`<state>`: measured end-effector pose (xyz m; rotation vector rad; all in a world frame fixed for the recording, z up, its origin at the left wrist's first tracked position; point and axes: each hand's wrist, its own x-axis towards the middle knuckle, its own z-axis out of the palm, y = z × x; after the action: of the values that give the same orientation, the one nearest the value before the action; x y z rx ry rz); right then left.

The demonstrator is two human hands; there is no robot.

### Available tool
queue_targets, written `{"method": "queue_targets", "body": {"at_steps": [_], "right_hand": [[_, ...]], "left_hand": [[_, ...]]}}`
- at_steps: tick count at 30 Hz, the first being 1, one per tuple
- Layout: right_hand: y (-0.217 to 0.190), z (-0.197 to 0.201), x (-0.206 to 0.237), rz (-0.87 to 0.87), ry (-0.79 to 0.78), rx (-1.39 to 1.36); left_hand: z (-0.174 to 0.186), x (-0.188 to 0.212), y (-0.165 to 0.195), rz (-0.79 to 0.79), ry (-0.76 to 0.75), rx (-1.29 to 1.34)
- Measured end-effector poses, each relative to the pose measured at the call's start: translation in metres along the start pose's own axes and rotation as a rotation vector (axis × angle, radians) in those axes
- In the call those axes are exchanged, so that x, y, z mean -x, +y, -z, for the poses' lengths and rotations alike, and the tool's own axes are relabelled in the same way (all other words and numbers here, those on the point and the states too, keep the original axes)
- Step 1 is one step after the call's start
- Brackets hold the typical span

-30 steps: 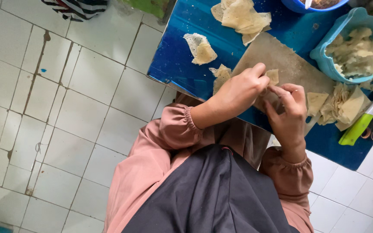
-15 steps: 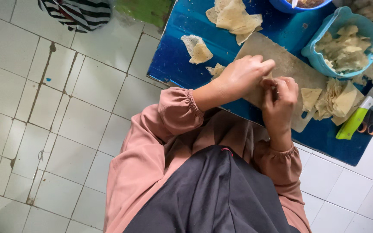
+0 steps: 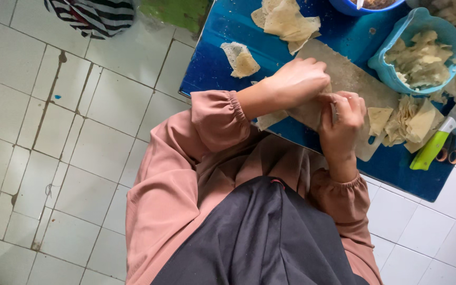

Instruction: The person sits on the floor at a low blue table and folds thin crispy cracker pieces by hand, pinching each piece closed and setting it aside. They occasionally use a spoon to scoop brown seasoning powder from a blue bowl onto the crackers while working through the pile.

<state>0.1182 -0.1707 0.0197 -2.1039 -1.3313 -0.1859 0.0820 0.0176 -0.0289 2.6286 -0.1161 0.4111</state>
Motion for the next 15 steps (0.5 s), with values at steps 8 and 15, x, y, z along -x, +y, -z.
{"method": "queue_targets", "body": {"at_steps": [8,15], "right_hand": [[0.002,0.01,-0.018,0.095,-0.169,0.185],[0.004,0.034,-0.002,0.113,-0.326,0.101]], "left_hand": [[0.038,0.004,-0.002,0.103,0.333,0.249],[0.048,0.047,0.058,0.018,0.395,0.163]]}}
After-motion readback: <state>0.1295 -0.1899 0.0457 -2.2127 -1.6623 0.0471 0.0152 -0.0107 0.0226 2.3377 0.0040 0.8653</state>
